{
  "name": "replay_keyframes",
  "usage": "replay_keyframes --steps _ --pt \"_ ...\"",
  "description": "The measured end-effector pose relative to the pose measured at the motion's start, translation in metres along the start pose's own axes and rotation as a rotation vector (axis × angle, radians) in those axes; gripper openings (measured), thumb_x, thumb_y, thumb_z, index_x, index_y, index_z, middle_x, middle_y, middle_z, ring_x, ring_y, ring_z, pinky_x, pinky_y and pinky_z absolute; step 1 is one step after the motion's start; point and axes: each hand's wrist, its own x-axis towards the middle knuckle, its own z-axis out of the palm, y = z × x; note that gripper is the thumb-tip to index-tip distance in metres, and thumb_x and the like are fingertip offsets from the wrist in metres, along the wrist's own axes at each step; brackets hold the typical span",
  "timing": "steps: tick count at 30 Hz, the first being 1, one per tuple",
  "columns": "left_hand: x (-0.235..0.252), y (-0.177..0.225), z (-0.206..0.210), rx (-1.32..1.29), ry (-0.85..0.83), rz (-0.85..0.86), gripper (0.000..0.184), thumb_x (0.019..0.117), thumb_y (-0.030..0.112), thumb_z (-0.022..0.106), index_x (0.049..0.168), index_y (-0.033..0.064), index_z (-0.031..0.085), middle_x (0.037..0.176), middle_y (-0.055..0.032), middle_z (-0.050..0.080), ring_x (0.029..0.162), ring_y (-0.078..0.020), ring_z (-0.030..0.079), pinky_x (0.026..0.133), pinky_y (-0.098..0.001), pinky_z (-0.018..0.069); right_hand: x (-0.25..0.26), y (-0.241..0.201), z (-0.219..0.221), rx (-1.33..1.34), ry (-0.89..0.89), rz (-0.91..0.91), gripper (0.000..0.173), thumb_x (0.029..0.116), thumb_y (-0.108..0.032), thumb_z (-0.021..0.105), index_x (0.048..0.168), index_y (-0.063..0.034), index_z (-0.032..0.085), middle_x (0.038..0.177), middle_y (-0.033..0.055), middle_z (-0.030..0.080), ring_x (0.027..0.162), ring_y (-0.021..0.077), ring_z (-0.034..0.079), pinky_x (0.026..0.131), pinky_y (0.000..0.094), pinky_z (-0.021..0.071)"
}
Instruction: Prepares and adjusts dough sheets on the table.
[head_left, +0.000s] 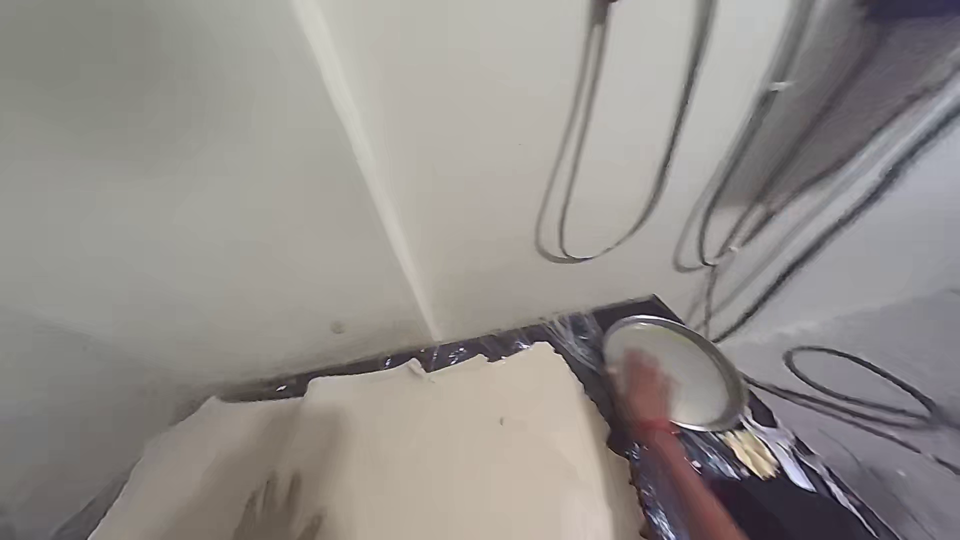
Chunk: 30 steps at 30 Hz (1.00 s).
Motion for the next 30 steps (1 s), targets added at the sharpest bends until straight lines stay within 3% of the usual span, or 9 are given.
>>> replay_keyframes --steps 3,9,13,17,19,21,24,27,30 --pt "0.010 -0.008 0.003 -0.070 0.042 0.046 0.088 0.0933 0.061 0.056 0.160 0.0090 0.033 0.165 -0.0328 0.016 0.151 -0.0552 0.017 0.117 -0.0708 0.0219 0.060 0.055 0.006 -0.022 -0.123 0.092 0.088 0.0992 -0.055 0.057 0.162 -0.0038 0.024 0.167 0.0291 0.013 0.153 0.0539 0.011 0.115 0.0793 0.0111" --pt "0.012 -0.013 0.008 -0.062 0.024 0.035 0.084 0.0950 0.062 0.049 0.161 0.0124 0.032 0.168 -0.0252 0.016 0.152 -0.0515 0.017 0.120 -0.0654 0.0216 0.075 0.068 0.022 -0.144 -0.290 -0.097 0.072 0.1040 -0.045 0.052 0.163 -0.0102 0.027 0.168 0.0248 0.019 0.155 0.0508 0.010 0.115 0.0807 0.0035" --pt "0.019 -0.016 0.004 -0.059 -0.028 0.050 0.087 0.0939 0.068 0.045 0.161 0.0143 0.032 0.168 -0.0237 0.016 0.153 -0.0504 0.017 0.121 -0.0635 0.0207 0.064 0.042 0.000 0.225 -0.194 -0.032 0.063 0.1054 -0.041 0.050 0.153 -0.0009 0.043 0.159 0.0264 0.038 0.149 0.0432 0.034 0.121 0.0614 0.0232" --pt "0.037 -0.033 -0.001 -0.105 -0.069 0.152 0.094 0.0905 0.070 0.054 0.162 0.0148 0.030 0.169 -0.0217 0.015 0.154 -0.0462 0.020 0.123 -0.0586 0.0209 -0.066 -0.068 0.035 0.289 -0.131 -0.197 0.066 0.0973 -0.039 0.060 0.145 0.0066 0.051 0.151 0.0342 0.044 0.143 0.0489 0.040 0.119 0.0614 0.0311" --pt "0.053 -0.038 -0.002 -0.162 -0.076 0.181 0.089 0.0939 0.064 0.055 0.162 0.0144 0.029 0.170 -0.0201 0.015 0.155 -0.0420 0.019 0.125 -0.0568 0.0181 -0.165 -0.159 0.068 0.033 -0.159 -0.285 0.084 0.0946 -0.063 0.051 0.153 -0.0031 0.045 0.159 0.0304 0.036 0.147 0.0555 0.029 0.116 0.0755 0.0187" --pt "0.070 -0.042 -0.006 -0.267 -0.110 0.198 0.072 0.1020 0.049 0.050 0.163 0.0171 0.029 0.170 -0.0173 0.013 0.157 -0.0372 0.015 0.126 -0.0542 0.0161 -0.250 -0.264 0.101 -0.062 -0.185 -0.445 0.087 0.0908 -0.076 0.046 0.152 -0.0145 0.051 0.159 0.0277 0.038 0.145 0.0607 0.028 0.110 0.0813 0.0209" --pt "0.092 -0.063 -0.002 -0.807 -0.064 0.224 0.052 0.1059 0.024 0.027 0.147 0.0106 0.056 0.165 -0.0139 0.033 0.155 -0.0291 0.024 0.127 -0.0518 0.0136 -0.339 -0.400 0.142 0.111 -0.430 -0.818 0.067 0.0963 -0.066 0.048 0.150 -0.0265 0.055 0.162 0.0157 0.040 0.148 0.0545 0.029 0.113 0.0790 0.0223" --pt "0.112 -0.090 -0.011 -1.514 -0.179 0.089 0.079 0.1056 0.038 -0.006 0.149 -0.0097 0.040 0.154 -0.0195 0.048 0.145 -0.0246 0.045 0.122 -0.0373 0.0318 -0.305 -0.472 0.183 0.233 -0.557 -0.963 0.054 0.0984 -0.047 0.055 0.147 -0.0232 0.058 0.163 0.0051 0.041 0.151 0.0463 0.028 0.116 0.0765 0.0181" --pt "0.103 -0.115 -0.011 -1.673 -0.283 0.071 0.074 0.1069 0.046 0.000 0.160 -0.0041 0.016 0.158 -0.0203 0.042 0.143 -0.0238 0.047 0.119 -0.0362 0.0376 -0.186 -0.482 0.207 0.063 -0.358 -0.795 0.073 0.0953 -0.061 0.054 0.154 -0.0191 0.048 0.162 0.0101 0.041 0.151 0.0459 0.030 0.114 0.0792 0.0183"
